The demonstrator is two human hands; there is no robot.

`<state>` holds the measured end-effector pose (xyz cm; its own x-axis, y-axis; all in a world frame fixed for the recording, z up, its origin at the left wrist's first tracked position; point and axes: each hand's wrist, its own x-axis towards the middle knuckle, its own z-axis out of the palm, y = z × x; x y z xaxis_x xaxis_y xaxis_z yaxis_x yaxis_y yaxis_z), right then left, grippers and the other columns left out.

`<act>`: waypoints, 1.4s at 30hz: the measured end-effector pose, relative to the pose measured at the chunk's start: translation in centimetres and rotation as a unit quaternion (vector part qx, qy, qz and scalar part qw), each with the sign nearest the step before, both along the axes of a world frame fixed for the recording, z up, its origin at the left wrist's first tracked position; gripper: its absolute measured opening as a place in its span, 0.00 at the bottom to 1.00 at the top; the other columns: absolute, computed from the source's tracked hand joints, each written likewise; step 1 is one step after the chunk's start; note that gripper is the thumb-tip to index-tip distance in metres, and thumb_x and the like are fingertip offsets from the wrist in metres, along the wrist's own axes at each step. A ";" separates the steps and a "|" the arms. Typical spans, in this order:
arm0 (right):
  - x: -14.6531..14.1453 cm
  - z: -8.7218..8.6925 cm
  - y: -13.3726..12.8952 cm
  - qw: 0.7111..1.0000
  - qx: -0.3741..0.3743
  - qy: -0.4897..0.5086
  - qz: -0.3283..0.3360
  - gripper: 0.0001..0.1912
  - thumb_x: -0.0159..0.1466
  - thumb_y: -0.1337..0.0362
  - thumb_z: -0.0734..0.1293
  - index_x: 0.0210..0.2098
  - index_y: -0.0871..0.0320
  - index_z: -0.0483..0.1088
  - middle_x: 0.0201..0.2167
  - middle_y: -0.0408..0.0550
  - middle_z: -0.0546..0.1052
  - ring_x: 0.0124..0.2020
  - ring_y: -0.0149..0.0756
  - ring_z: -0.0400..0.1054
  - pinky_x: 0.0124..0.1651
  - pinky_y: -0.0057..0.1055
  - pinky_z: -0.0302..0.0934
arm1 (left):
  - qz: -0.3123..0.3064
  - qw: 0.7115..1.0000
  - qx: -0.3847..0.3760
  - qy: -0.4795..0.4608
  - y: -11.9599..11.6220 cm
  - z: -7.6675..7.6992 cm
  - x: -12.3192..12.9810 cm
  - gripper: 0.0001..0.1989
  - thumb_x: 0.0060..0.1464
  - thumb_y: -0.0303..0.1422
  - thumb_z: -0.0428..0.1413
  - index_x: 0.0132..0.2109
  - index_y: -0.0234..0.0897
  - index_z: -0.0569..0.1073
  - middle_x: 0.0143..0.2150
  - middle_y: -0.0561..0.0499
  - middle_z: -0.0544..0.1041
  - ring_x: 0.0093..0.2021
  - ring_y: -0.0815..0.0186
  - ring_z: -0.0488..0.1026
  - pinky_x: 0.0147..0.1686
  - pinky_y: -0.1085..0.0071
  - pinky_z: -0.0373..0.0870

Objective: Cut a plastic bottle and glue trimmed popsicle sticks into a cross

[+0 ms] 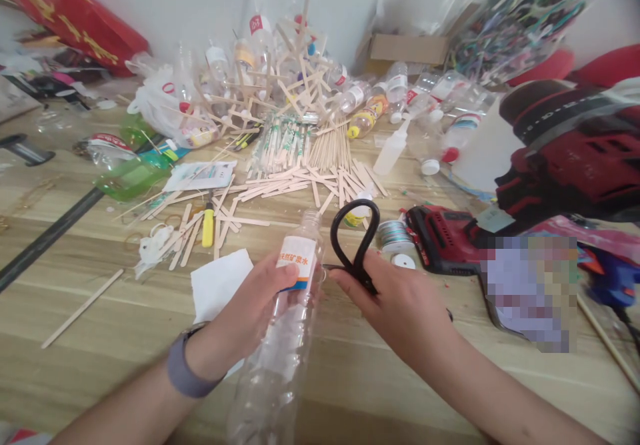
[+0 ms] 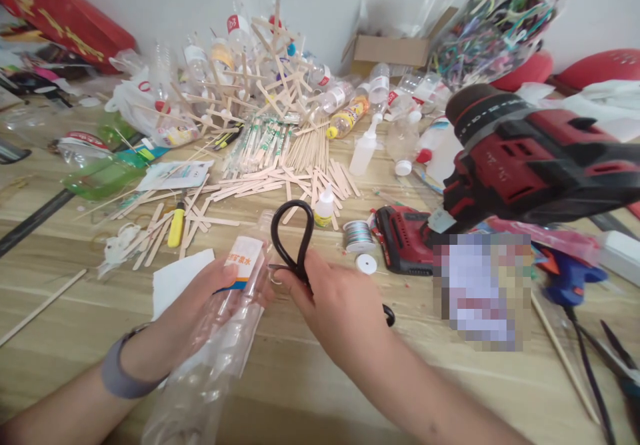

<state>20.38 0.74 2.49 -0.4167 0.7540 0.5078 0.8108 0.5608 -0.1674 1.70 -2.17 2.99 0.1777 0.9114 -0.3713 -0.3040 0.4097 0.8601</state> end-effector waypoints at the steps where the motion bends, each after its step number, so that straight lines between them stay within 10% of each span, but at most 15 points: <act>1: 0.0 -0.1 0.0 1.000 -0.018 0.002 -0.001 0.31 0.72 0.46 0.49 0.27 0.58 0.69 0.12 0.44 0.71 0.12 0.34 0.65 0.18 0.27 0.42 | 0.004 1.000 0.005 -0.001 0.0 0.0 0.0 0.13 0.51 0.41 0.60 0.36 0.35 0.75 0.31 0.49 0.78 0.33 0.62 0.75 0.33 0.71 0.69; 16: -0.3 0.8 0.4 0.937 -0.338 0.089 -0.010 0.16 0.65 0.57 0.65 0.23 0.56 0.65 0.15 0.41 0.72 0.16 0.30 0.64 0.20 0.25 0.50 | 0.011 0.999 0.040 -0.015 0.1 -0.9 -0.1 0.19 0.50 0.41 0.62 0.46 0.37 0.72 0.33 0.52 0.75 0.30 0.70 0.69 0.28 0.76 0.65; 24: 0.3 0.1 0.1 1.000 0.010 -0.022 0.010 0.28 0.73 0.50 0.52 0.26 0.59 0.69 0.14 0.44 0.71 0.14 0.33 0.66 0.19 0.29 0.43 | -0.011 0.999 -0.035 -0.022 0.1 0.4 -0.2 0.15 0.52 0.43 0.59 0.40 0.36 0.75 0.31 0.50 0.79 0.34 0.65 0.75 0.35 0.73 0.70; 28: 0.4 0.4 -0.1 0.996 0.060 -0.056 0.023 0.30 0.73 0.50 0.50 0.23 0.58 0.67 0.14 0.45 0.71 0.14 0.32 0.66 0.20 0.30 0.44 | -0.034 0.997 -0.073 -0.016 0.1 0.4 -0.5 0.16 0.54 0.45 0.57 0.38 0.35 0.77 0.32 0.49 0.80 0.33 0.66 0.75 0.36 0.74 0.70; 35: 0.2 -0.2 0.4 0.988 -0.156 0.012 0.003 0.22 0.69 0.50 0.59 0.25 0.57 0.66 0.16 0.44 0.72 0.16 0.34 0.64 0.20 0.27 0.45 | 0.003 1.000 -0.024 0.016 0.3 0.7 -0.1 0.15 0.48 0.42 0.60 0.37 0.36 0.73 0.30 0.50 0.78 0.32 0.64 0.75 0.32 0.73 0.70; 42: -0.4 1.0 0.5 0.910 -0.397 0.120 -0.014 0.19 0.64 0.53 0.62 0.21 0.54 0.58 0.14 0.41 0.70 0.17 0.32 0.62 0.22 0.27 0.49 | 0.013 1.000 0.007 0.014 0.3 0.2 -0.1 0.15 0.49 0.40 0.61 0.41 0.36 0.72 0.32 0.51 0.76 0.31 0.66 0.72 0.30 0.74 0.68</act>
